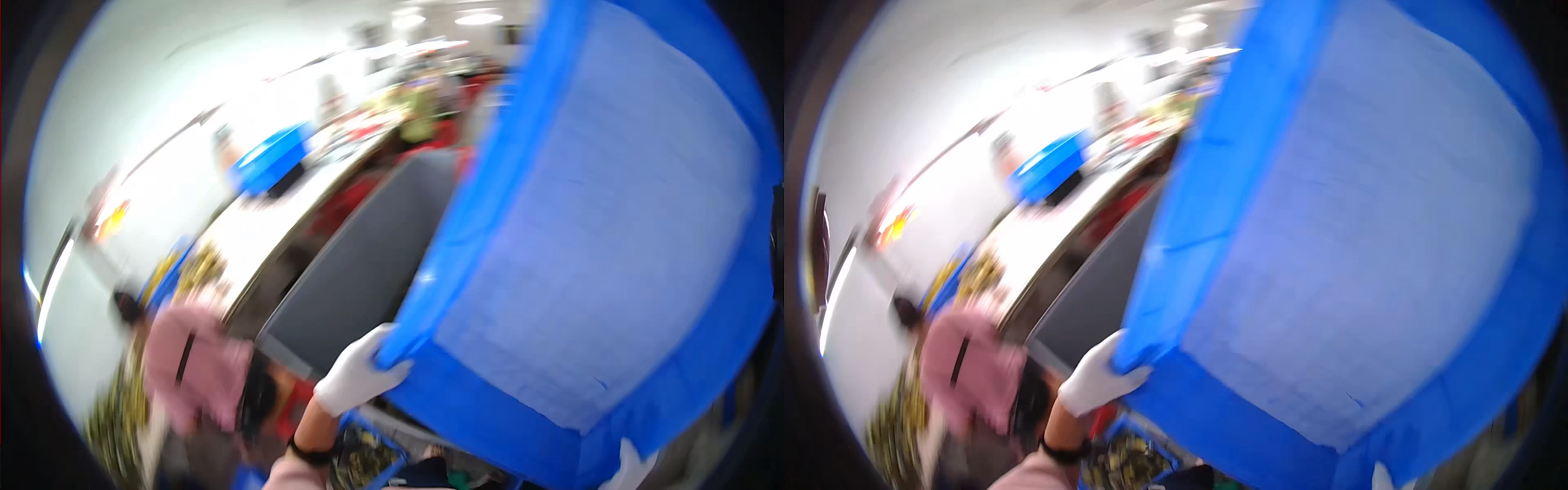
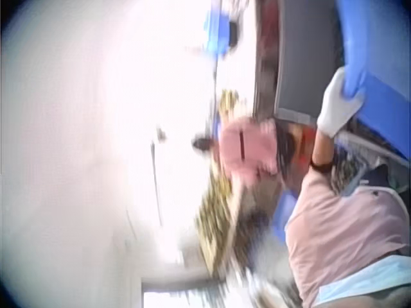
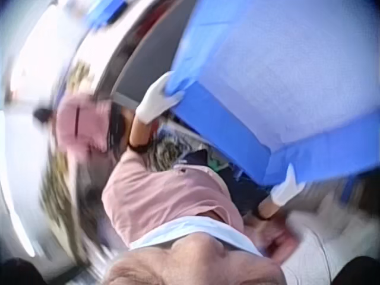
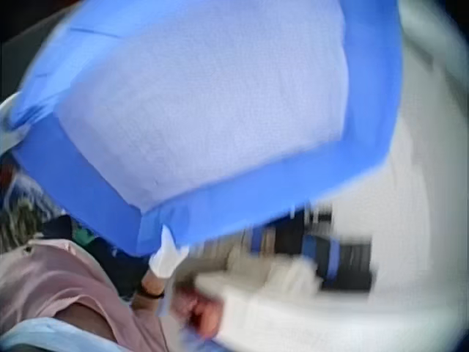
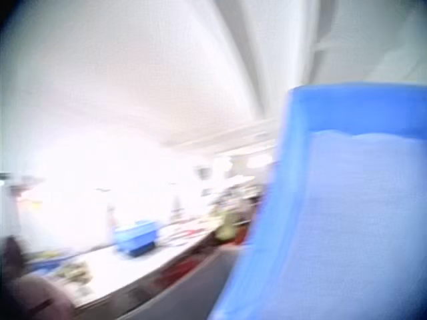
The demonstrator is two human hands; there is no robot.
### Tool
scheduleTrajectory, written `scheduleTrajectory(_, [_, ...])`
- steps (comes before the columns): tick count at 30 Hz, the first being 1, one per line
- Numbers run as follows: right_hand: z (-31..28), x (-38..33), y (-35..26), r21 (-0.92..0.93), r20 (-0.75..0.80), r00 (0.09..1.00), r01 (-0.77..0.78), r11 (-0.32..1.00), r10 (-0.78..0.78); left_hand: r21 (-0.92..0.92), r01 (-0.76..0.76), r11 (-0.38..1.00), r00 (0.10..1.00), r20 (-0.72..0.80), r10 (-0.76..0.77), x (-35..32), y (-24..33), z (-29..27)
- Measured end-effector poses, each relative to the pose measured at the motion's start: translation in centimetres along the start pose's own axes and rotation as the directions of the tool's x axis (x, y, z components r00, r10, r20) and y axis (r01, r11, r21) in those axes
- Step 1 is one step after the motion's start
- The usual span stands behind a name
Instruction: Sorting yellow toy excavators from a large bin into smaller crates and assembling the bin walls.
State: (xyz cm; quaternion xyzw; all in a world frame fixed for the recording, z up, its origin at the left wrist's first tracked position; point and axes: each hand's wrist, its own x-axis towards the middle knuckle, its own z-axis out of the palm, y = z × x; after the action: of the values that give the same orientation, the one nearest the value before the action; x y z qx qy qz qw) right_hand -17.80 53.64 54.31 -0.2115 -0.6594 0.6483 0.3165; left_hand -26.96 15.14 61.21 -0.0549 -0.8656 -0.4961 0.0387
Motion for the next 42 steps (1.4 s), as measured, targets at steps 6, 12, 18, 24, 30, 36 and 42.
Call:
scheduleTrajectory(6, [0.1,3.2,8.2,-0.068,0.652,0.684,0.482,0.874,-0.327,0.04,0.068,0.997,0.832,-0.554,-0.034,-10.6,-0.7,-0.6])
scheduleTrajectory(12, [3.8,2.2,13.7,0.025,0.878,0.385,0.554,0.832,-0.283,-0.25,0.299,0.921,0.604,-0.698,-0.385,-21.1,-4.8,1.2])
scheduleTrajectory(18, [9.6,-4.2,11.7,-0.119,0.901,0.433,0.299,0.947,-0.023,-0.47,0.402,0.786,0.33,-0.726,-0.603,-32.9,-8.4,7.9])
scheduleTrajectory(24, [13.2,-6.1,13.7,0.021,0.986,0.147,0.371,0.928,-0.081,-0.758,0.238,0.608,0.053,-0.615,-0.787,-40.5,-10.9,12.0])
scheduleTrajectory(30, [21.8,-15.2,5.7,0.632,0.75,-0.425,0.233,0.739,-0.507,0.18,0.849,0.497,0.463,-0.706,-0.536,-51.6,-14.7,14.2])
scheduleTrajectory(36, [24.9,-23.3,5.6,0.883,0.412,-0.607,0.084,0.461,-0.68,-0.797,-0.423,0.432,-0.057,-0.452,-0.89,-52.9,-19.4,17.8])
scheduleTrajectory(42, [22.4,-29.9,7.8,0.95,0.171,-0.646,-0.093,0.299,-0.744,-0.687,-0.685,0.244,0.044,-0.372,-0.927,-63.3,-26.9,24.7])
